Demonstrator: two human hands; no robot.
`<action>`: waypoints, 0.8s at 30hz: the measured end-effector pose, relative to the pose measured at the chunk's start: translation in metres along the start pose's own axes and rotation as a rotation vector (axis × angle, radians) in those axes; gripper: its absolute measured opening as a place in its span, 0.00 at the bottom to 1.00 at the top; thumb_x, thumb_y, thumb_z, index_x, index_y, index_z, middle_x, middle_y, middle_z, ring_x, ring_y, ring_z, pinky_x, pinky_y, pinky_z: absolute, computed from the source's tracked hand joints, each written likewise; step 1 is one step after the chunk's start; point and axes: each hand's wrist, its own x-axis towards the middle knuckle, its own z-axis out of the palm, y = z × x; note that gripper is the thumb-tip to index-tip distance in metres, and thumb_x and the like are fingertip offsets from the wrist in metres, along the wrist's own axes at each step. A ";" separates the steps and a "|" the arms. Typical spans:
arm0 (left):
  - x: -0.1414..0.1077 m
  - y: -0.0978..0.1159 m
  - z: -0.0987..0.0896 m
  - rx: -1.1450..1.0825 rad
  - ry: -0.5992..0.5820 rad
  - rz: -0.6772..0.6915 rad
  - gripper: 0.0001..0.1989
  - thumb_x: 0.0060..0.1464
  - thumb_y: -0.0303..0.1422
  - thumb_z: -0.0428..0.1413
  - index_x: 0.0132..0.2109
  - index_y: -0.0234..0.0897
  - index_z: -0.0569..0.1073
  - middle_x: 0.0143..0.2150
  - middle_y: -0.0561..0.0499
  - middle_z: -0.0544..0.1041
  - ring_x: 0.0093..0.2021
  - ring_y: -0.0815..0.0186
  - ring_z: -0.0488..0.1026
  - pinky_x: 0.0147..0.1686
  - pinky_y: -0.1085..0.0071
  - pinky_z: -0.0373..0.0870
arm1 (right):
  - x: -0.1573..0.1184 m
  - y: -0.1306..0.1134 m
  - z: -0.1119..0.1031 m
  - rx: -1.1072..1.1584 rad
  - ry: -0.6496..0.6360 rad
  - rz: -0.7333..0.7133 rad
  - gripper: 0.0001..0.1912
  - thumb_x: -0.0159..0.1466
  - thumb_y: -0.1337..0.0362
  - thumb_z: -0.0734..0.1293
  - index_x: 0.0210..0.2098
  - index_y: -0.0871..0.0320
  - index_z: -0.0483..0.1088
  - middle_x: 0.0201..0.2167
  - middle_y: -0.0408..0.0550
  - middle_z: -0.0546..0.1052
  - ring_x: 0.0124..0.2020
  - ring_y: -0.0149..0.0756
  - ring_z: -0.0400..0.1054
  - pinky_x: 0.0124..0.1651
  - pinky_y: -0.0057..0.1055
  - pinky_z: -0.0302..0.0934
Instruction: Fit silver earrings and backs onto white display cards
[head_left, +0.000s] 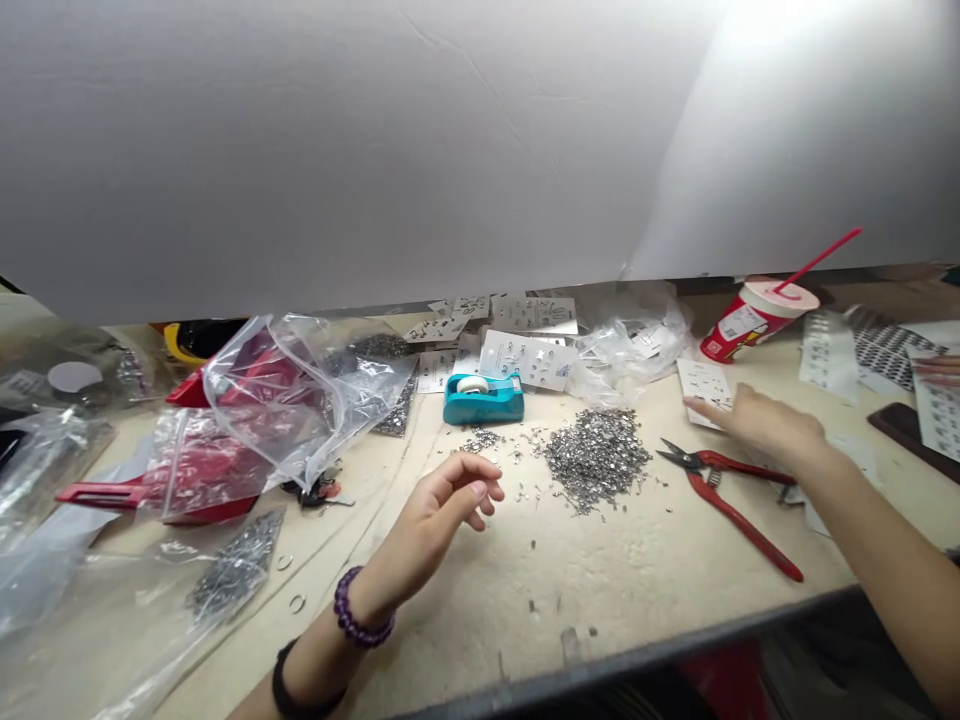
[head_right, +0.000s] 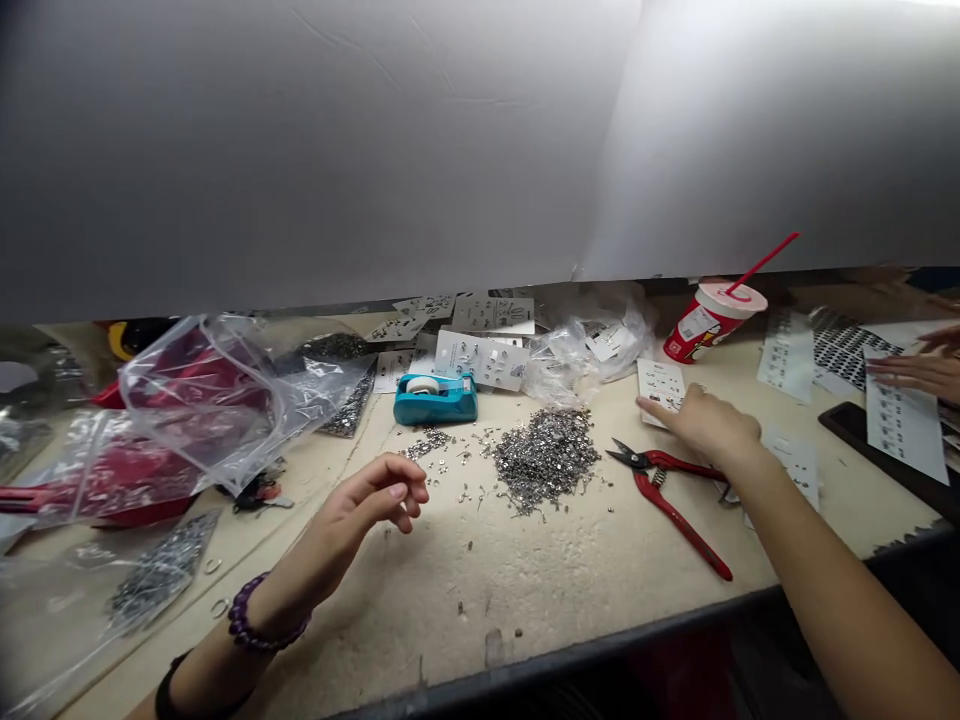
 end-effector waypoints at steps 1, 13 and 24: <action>0.000 0.000 0.001 0.035 -0.024 -0.013 0.08 0.53 0.35 0.50 0.38 0.35 0.69 0.32 0.51 0.71 0.30 0.70 0.66 0.31 0.73 0.65 | 0.000 -0.001 0.005 0.062 -0.002 0.014 0.42 0.50 0.39 0.60 0.48 0.71 0.62 0.45 0.76 0.68 0.45 0.68 0.63 0.40 0.55 0.56; -0.005 -0.001 0.005 0.202 -0.106 0.043 0.10 0.55 0.36 0.48 0.42 0.37 0.68 0.38 0.48 0.71 0.37 0.65 0.68 0.35 0.69 0.65 | -0.086 -0.010 -0.004 1.654 -0.381 -0.182 0.25 0.58 0.48 0.50 0.43 0.54 0.66 0.41 0.58 0.74 0.31 0.40 0.69 0.32 0.36 0.60; -0.014 0.003 0.010 0.161 -0.103 0.276 0.18 0.59 0.38 0.44 0.54 0.39 0.62 0.51 0.44 0.67 0.47 0.60 0.66 0.44 0.65 0.64 | -0.144 -0.117 0.030 1.783 -1.015 -0.518 0.31 0.57 0.49 0.45 0.48 0.59 0.65 0.40 0.60 0.75 0.31 0.44 0.70 0.30 0.39 0.62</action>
